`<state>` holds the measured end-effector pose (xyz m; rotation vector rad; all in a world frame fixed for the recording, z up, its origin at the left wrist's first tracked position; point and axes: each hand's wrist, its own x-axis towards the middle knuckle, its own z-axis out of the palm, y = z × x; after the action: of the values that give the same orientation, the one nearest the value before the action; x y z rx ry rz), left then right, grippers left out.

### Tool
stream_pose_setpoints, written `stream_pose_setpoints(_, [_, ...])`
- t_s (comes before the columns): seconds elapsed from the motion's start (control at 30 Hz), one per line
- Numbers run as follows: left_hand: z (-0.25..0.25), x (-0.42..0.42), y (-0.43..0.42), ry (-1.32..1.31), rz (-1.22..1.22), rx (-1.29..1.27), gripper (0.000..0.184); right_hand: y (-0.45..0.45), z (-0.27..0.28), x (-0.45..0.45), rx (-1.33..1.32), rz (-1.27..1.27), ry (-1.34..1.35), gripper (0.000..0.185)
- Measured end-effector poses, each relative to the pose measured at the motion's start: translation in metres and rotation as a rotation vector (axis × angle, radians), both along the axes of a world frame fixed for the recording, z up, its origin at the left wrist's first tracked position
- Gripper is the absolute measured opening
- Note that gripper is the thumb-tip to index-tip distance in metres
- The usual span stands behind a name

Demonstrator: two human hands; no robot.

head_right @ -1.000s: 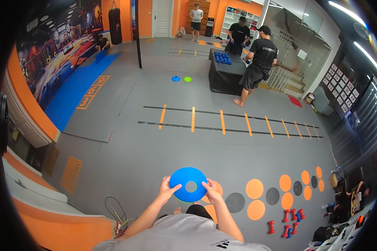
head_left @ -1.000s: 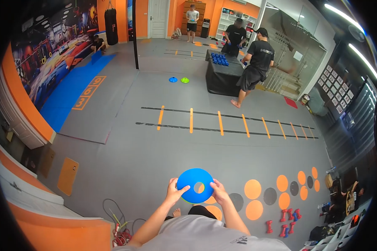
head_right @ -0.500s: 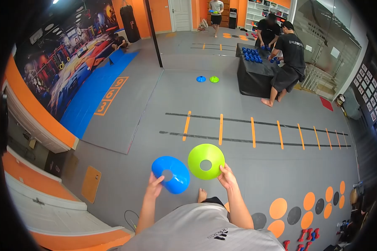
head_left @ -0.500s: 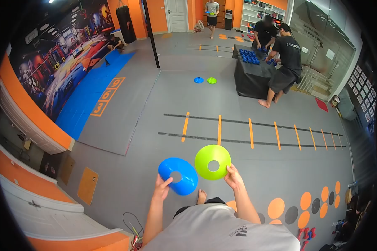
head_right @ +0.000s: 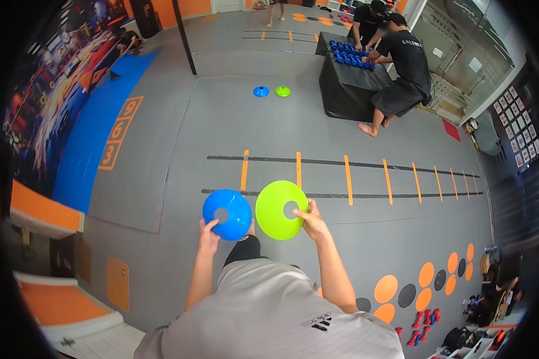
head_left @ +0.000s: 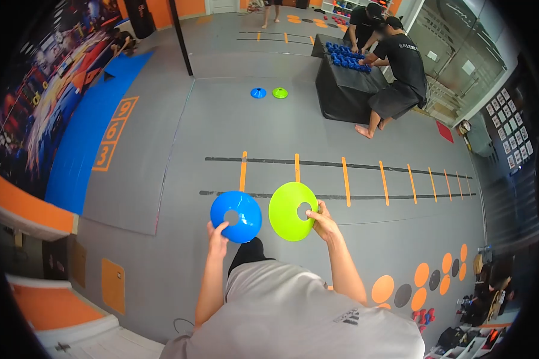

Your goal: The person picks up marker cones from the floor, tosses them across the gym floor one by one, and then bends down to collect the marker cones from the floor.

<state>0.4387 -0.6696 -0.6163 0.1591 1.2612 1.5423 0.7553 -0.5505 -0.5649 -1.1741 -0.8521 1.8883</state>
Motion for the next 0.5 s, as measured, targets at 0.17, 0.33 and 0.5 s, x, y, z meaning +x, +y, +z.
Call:
stream_pose_setpoints(0.17, [0.034, -0.046, 0.148, 0.179, -0.174, 0.058, 0.063, 0.101, 0.036, -0.05, 0.06, -0.005, 0.314, 0.052])
stream_pose_setpoints(0.33, [0.088, -0.077, 0.261, 0.094, -0.286, 0.158, 0.062, 0.195, 0.065, -0.098, 0.395, 0.038, -0.753, 0.068])
stream_pose_setpoints(0.5, [0.073, -0.104, 0.348, 0.248, -0.29, 0.128, 0.058, 0.283, 0.056, -0.119, 0.201, -0.078, -0.107, 0.06])
